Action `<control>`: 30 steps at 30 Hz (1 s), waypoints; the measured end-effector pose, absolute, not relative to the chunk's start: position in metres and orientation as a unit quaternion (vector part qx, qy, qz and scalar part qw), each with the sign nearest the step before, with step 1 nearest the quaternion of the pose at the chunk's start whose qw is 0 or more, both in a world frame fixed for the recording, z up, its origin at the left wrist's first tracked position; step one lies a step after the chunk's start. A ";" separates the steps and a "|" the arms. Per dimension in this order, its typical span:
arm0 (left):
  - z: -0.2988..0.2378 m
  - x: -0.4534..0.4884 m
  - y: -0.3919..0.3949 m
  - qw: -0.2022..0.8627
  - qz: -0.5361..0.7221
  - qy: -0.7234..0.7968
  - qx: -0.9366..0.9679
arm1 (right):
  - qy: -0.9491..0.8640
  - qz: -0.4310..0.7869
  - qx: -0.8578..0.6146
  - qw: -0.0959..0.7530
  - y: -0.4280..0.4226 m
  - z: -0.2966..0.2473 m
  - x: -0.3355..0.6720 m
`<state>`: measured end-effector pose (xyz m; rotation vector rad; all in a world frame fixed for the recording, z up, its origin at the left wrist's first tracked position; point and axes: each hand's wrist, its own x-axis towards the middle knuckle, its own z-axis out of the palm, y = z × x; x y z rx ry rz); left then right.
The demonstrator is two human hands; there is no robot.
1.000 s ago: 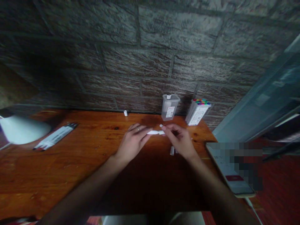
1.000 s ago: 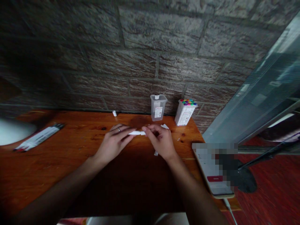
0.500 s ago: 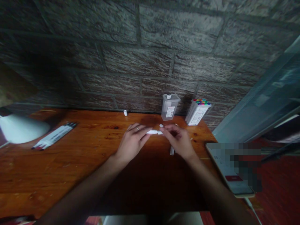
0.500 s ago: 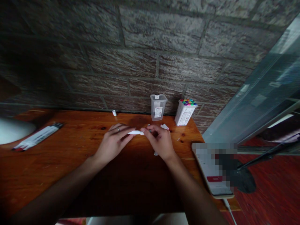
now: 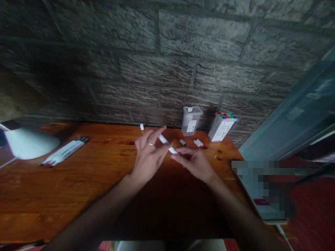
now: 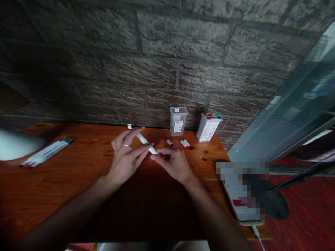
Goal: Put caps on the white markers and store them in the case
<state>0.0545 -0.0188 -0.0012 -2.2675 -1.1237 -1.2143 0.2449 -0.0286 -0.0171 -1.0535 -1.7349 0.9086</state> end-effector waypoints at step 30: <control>-0.015 0.061 -0.011 -0.307 -0.464 -0.360 -0.749 | -0.732 0.303 -0.459 0.401 -0.029 -0.030 0.235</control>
